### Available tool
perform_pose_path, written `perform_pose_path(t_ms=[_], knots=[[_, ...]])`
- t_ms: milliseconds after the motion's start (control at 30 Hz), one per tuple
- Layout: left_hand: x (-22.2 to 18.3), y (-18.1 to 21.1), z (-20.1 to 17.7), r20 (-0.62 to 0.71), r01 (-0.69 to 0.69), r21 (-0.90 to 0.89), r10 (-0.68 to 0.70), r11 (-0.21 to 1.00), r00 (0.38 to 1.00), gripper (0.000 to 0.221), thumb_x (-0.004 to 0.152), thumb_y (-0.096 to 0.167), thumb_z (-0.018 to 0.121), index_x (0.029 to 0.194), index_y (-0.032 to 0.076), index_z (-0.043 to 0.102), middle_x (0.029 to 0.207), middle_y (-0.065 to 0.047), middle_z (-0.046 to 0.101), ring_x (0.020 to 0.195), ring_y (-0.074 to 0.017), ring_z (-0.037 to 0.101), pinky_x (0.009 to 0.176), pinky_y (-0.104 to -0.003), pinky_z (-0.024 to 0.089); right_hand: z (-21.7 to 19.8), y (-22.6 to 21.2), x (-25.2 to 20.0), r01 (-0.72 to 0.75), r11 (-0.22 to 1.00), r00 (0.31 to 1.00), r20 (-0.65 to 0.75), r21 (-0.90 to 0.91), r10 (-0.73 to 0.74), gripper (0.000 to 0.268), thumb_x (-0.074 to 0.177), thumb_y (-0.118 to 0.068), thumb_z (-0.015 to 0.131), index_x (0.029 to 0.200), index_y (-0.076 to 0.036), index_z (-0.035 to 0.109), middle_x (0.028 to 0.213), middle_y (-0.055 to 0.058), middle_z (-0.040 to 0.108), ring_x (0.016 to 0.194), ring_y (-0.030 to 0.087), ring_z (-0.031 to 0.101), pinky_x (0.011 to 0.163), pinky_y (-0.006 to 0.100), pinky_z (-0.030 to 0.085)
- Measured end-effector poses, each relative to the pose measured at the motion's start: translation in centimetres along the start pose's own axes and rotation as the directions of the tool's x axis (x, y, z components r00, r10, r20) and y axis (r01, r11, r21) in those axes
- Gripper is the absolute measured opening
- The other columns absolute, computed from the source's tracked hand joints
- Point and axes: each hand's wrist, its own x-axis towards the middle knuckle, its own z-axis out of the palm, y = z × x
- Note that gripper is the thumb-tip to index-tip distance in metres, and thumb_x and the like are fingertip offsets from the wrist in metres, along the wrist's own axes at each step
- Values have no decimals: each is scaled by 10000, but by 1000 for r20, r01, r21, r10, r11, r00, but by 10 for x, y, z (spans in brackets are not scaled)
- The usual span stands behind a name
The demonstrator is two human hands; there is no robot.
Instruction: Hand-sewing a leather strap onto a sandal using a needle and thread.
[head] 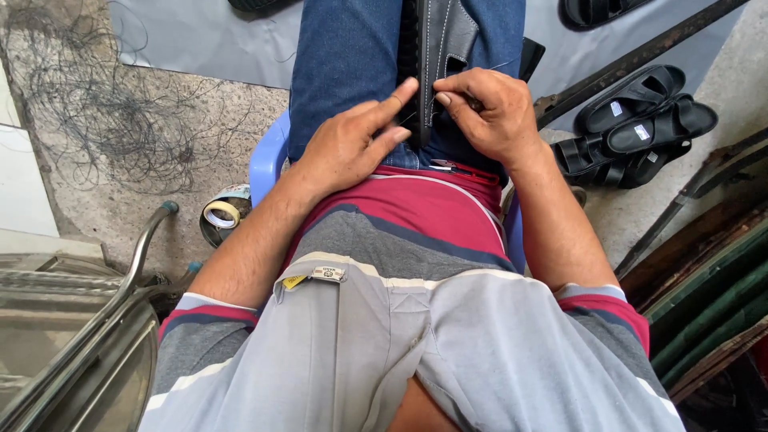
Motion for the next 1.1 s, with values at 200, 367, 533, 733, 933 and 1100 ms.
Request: perform_pose_path(t_ms=[200,367,533,733,933,1100], knots=[[4,5,9,-16,121,-6,-121,993,992,828,825,422,628,1415,267,68,1516,23,194,860,-161,642,741,-385,500,1,-52,-3,-354,934,935,-10,57,355,59,899,-101,538,904,-62,583,747,32,606,634,132,555,607,268,429],[0,-1,16,-41,2,-97,-6,995,999,889,815,376,663,1422,216,34,1519,-28,162,1106,-194,607,852,-347,490,4,-72,-9,-359,930,933,-34,-75,357,80,894,-110,550,926,-59,602,820,63,568,725,188,540,672,302,425],[-3,-7,12,-41,-90,-149,84,985,996,974,764,353,723,1424,223,18,1521,-22,175,998,-208,650,835,-353,494,3,-85,-10,-453,883,891,-17,-127,454,84,889,-122,569,937,-73,616,842,52,580,716,165,547,667,280,426],[-8,-8,10,-48,-105,-162,99,981,994,916,768,369,711,1408,317,58,1520,-78,179,960,-195,665,814,-342,519,5,-83,-4,-523,839,845,41,-149,534,70,880,-137,569,910,-93,614,768,7,571,632,122,482,611,262,390],[-17,-4,9,-73,-35,-15,33,999,997,868,800,435,668,1395,359,41,1530,-32,175,963,-323,635,704,-416,543,7,-88,2,-739,667,673,165,98,721,134,894,-208,538,964,-95,558,776,31,668,679,86,640,472,200,497],[-24,6,29,-179,-35,151,62,988,982,833,803,441,689,1401,346,118,1512,-46,243,853,-335,659,558,-435,544,-2,-72,-16,-717,670,696,242,192,676,117,886,-183,548,918,-70,546,722,79,681,566,96,619,449,188,476]])
